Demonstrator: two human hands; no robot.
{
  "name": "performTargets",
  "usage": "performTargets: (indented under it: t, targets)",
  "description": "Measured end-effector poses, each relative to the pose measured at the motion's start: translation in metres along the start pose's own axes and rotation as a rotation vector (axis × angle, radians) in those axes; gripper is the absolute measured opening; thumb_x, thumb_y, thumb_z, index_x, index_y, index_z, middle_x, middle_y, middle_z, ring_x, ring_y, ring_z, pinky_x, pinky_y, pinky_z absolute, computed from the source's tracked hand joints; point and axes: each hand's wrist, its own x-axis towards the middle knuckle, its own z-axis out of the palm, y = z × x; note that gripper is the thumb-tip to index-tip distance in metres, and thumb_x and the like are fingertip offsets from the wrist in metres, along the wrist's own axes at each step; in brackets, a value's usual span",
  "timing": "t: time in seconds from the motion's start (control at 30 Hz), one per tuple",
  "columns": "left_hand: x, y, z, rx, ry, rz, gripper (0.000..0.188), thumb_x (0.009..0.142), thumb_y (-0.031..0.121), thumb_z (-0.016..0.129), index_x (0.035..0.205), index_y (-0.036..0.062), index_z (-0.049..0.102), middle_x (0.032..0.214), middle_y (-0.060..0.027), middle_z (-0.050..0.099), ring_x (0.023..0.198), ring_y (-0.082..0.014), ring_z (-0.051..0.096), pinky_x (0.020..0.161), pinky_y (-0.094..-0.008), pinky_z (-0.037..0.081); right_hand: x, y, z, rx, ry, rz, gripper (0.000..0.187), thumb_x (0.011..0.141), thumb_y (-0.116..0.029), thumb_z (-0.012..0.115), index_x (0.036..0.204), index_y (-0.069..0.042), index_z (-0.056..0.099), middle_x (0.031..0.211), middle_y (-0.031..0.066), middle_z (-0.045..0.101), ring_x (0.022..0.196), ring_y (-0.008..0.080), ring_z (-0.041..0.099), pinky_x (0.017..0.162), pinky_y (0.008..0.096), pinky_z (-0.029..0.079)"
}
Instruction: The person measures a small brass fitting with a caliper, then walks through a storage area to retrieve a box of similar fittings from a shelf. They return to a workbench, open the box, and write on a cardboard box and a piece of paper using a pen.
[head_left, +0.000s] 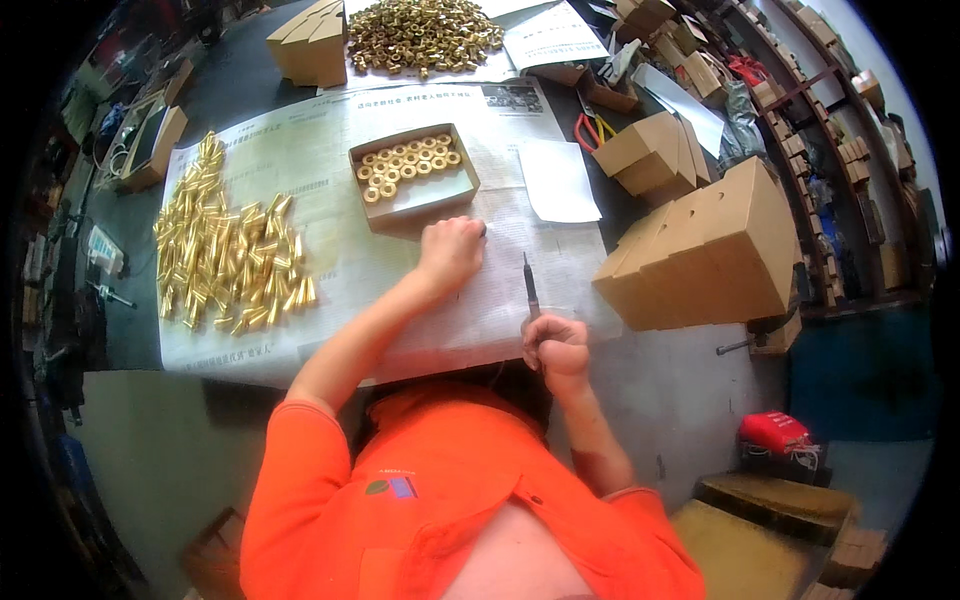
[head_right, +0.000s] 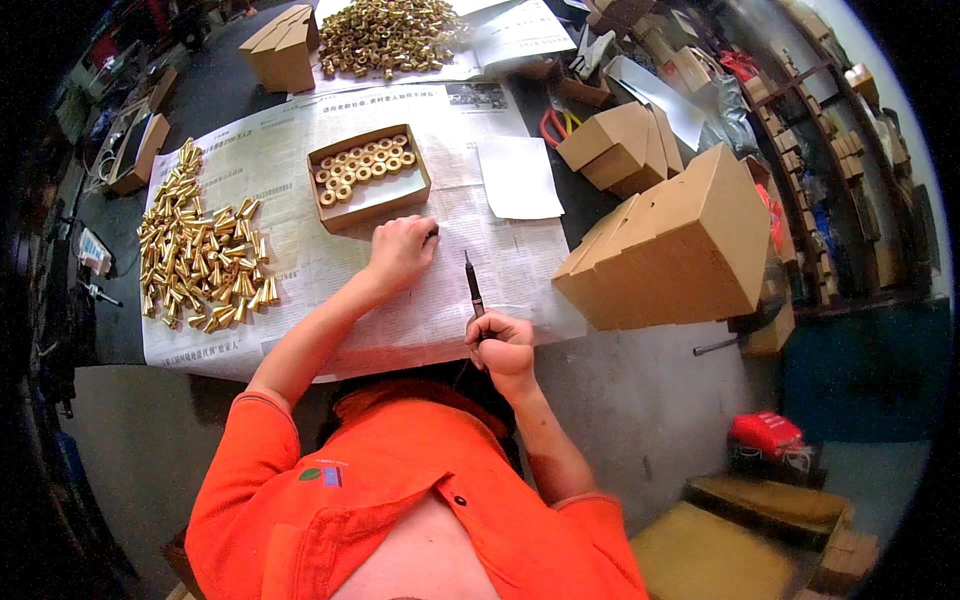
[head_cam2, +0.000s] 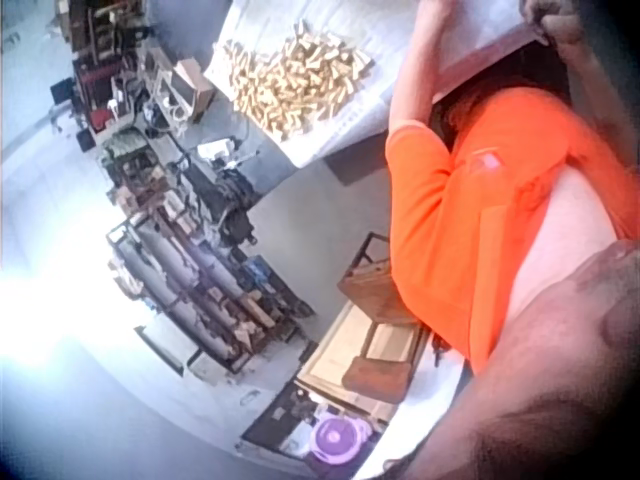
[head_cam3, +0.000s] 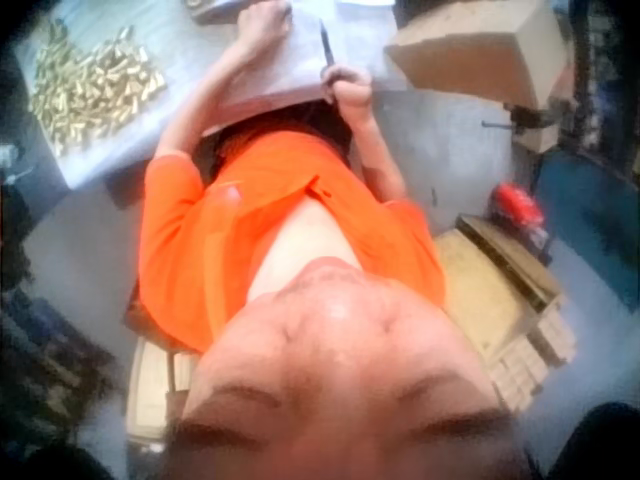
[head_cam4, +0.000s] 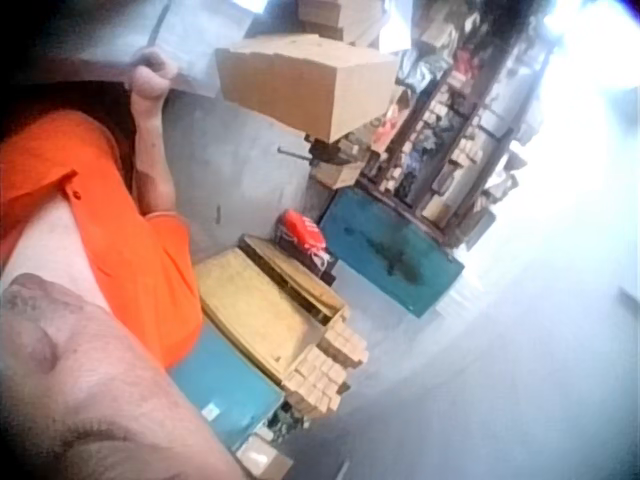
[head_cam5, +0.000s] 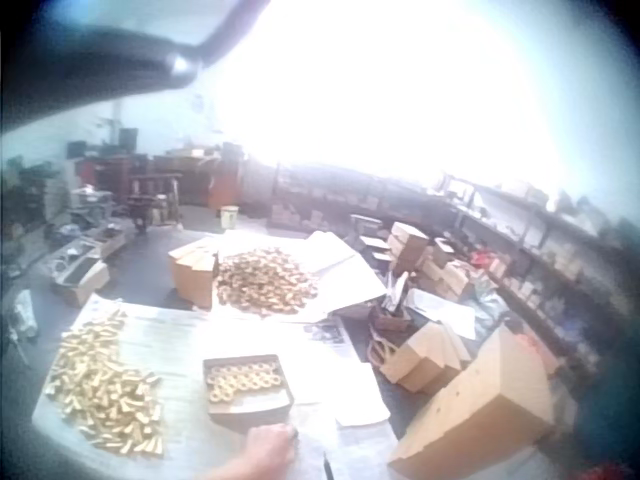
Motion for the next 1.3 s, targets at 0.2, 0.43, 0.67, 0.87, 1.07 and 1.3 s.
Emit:
performTargets:
  t: [0.2,0.43,0.67,0.87,1.07,1.3]
  targets:
    - [-0.003,-0.002,-0.036,-1.581,-0.377,-0.412,0.014,0.082,0.011,0.061,0.082,-0.0026,0.060,0.064,-0.0039,0.056,0.052,-0.0103,0.052,0.046,-0.0220,0.041,-0.007,-0.008,0.001,-0.192,-0.026,0.059,0.016,0.059,0.005,0.043,0.067,0.004,0.056,0.069,0.0035,0.052,0.056,0.0083,0.043,0.050,0.0203,0.034]
    - [-0.009,0.001,-0.046,-1.769,-0.445,-0.373,0.014,0.084,0.010,0.059,0.084,-0.0039,0.059,0.064,-0.0059,0.057,0.052,-0.0111,0.052,0.046,-0.0225,0.042,-0.002,-0.005,0.004,-0.401,-0.061,0.001,0.015,0.058,0.000,0.045,0.066,0.003,0.057,0.065,0.0023,0.051,0.062,0.0085,0.044,0.057,0.0214,0.035]
    - [-0.008,0.009,-0.050,-1.635,-0.443,-0.264,0.014,0.081,0.010,0.062,0.083,-0.0045,0.060,0.063,-0.0048,0.056,0.052,-0.0104,0.052,0.048,-0.0221,0.042,-0.001,-0.005,0.002,-0.538,-0.089,-0.088,0.014,0.058,-0.001,0.045,0.065,0.002,0.056,0.064,0.0030,0.052,0.061,0.0091,0.046,0.056,0.0220,0.037]
    - [-0.007,0.010,-0.053,-1.573,-0.435,-0.245,0.015,0.080,0.009,0.062,0.081,-0.0055,0.061,0.064,-0.0055,0.056,0.053,-0.0109,0.052,0.049,-0.0222,0.042,-0.001,-0.007,0.004,-0.528,-0.075,-0.037,0.013,0.058,-0.001,0.046,0.065,0.003,0.056,0.064,0.0034,0.053,0.061,0.0091,0.046,0.056,0.0224,0.037]
    - [-0.006,0.011,-0.058,-1.517,-0.464,-0.208,0.015,0.080,0.010,0.063,0.084,-0.0050,0.061,0.063,-0.0040,0.057,0.052,-0.0099,0.053,0.048,-0.0217,0.043,-0.001,-0.007,0.001,-0.557,-0.081,-0.047,0.013,0.058,-0.002,0.047,0.066,0.003,0.057,0.063,0.0031,0.053,0.060,0.0095,0.046,0.055,0.0226,0.037]
    - [-0.007,0.016,-0.056,-1.364,-0.503,-0.168,0.013,0.080,0.008,0.062,0.082,-0.0045,0.061,0.065,-0.0036,0.057,0.052,-0.0096,0.054,0.048,-0.0210,0.043,-0.002,-0.007,0.001,-0.574,-0.060,-0.064,0.013,0.059,-0.002,0.047,0.066,0.001,0.057,0.063,0.0040,0.053,0.060,0.0104,0.047,0.055,0.0231,0.037]
